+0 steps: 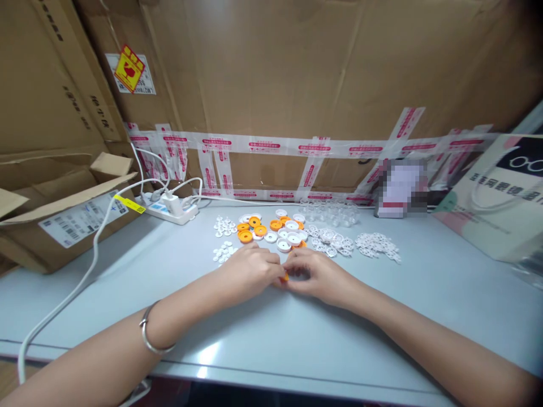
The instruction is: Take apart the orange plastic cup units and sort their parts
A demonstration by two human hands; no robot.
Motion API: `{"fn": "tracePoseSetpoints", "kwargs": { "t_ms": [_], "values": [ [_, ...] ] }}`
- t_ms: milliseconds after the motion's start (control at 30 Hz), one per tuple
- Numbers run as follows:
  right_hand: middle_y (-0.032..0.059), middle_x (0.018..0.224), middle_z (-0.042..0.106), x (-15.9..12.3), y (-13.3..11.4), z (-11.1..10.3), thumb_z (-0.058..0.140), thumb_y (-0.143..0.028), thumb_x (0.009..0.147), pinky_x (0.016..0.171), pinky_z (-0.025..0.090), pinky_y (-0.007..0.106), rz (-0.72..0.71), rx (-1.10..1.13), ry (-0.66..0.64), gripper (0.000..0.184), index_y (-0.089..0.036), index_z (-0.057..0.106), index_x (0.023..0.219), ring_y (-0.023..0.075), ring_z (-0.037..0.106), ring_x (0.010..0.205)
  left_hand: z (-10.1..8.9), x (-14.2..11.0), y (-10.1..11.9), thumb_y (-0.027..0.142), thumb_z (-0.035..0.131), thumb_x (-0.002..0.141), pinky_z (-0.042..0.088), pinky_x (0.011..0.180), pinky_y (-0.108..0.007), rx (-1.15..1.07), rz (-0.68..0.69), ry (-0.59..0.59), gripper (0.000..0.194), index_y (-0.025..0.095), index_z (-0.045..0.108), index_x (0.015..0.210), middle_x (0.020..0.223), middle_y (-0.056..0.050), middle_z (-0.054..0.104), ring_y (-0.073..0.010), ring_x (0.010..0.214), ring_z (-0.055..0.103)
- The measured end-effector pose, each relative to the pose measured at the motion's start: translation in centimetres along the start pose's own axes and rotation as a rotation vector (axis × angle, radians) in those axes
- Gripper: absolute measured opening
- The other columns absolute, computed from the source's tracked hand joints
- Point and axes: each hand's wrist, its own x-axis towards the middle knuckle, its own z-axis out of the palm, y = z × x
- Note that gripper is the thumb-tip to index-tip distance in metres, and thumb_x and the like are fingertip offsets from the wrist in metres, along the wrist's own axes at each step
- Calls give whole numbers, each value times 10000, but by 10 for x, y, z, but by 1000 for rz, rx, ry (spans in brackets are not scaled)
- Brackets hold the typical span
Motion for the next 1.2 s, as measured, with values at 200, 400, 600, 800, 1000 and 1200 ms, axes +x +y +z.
{"fn": "tracePoseSetpoints", "kwargs": {
  "t_ms": [200,400,600,800,1000,1200],
  "values": [
    [22,724,624,-1,0,1,631,-328,730,655,396,240,-1,13,-23,174,-183,699,797,137,542,719,1,-1,-1,189,530,815,285,613,-279,77,50,-6,112,206,624,756,722,14,629,-133,694,562],
    [28,709,625,-1,-2,2,629,-254,713,639,398,239,-22,7,15,131,-167,697,783,137,536,694,-2,-1,5,213,469,862,248,586,-304,211,163,83,233,159,557,654,632,1,588,-131,615,519],
    [23,701,612,-1,-1,4,585,-148,679,631,396,238,-30,-13,31,106,-159,671,741,138,526,686,-5,0,9,84,448,835,259,582,-309,323,291,144,221,130,544,641,608,-22,561,-131,574,481],
    [19,684,603,-2,0,6,568,-101,644,637,394,238,-7,-32,44,103,-161,643,680,143,522,692,-4,-1,11,44,434,808,283,578,-310,377,353,178,209,117,534,640,590,-27,523,-133,568,467],
    [28,696,603,-2,-4,5,580,-123,642,646,399,247,14,-54,66,95,-159,648,698,150,530,699,-1,0,8,84,455,816,299,602,-307,326,305,164,188,131,540,655,625,-16,558,-134,587,490],
    [32,743,618,-4,-5,8,588,-217,689,661,413,261,42,-35,97,134,-179,662,794,150,537,709,-21,-5,-25,176,474,804,325,614,-259,121,-57,69,169,168,605,696,681,-19,625,-125,642,546]
  ]
}}
